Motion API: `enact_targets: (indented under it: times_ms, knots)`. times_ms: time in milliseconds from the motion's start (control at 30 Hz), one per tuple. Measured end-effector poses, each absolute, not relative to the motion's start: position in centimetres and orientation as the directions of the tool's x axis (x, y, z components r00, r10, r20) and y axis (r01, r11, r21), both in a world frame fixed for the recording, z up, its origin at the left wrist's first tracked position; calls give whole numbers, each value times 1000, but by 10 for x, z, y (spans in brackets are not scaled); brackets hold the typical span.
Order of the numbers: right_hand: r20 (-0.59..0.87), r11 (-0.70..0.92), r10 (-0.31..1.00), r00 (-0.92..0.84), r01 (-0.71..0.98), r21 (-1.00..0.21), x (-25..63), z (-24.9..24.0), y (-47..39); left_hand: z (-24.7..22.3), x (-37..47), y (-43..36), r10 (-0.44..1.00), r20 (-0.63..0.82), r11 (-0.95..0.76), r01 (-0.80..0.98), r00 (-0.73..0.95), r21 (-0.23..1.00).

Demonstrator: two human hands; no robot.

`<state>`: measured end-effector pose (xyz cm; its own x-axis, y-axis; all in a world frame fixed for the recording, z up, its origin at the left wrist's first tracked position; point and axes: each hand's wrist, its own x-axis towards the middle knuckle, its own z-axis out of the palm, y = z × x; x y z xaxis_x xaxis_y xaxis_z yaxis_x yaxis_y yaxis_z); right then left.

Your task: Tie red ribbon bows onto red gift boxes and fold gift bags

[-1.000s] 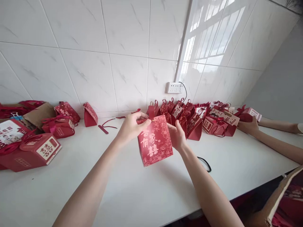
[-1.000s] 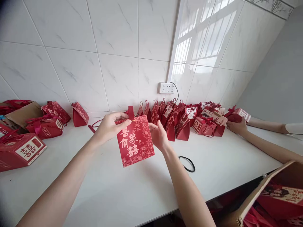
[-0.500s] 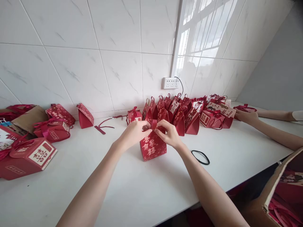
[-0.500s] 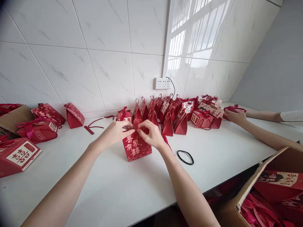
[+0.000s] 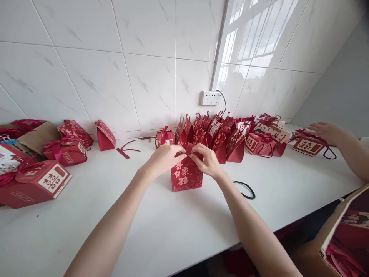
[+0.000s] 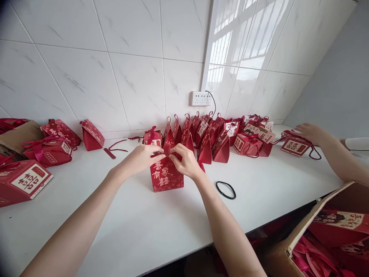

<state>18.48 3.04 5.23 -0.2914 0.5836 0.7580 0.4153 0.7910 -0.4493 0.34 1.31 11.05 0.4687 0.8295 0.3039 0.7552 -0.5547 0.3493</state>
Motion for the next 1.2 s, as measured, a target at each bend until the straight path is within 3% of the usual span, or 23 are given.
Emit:
enact_targets:
  times_ms: [233, 533, 867, 1200]
  knots:
    - [719, 765, 626, -302, 420, -489, 185, 54, 29, 111, 4, 12, 829, 319, -547, 783, 459, 297]
    - [699, 756, 641, -317, 416, -505, 186, 55, 31, 111, 9, 13, 766, 349, -598, 798, 541, 77]
    - [703, 780, 614, -359, 412, -471, 187, 58, 27, 111, 8, 12, 766, 337, -602, 795, 548, 73]
    - [699, 766, 633, -334, 401, -503, 186, 56, 30, 103, 6, 18, 757, 389, -619, 768, 525, 166]
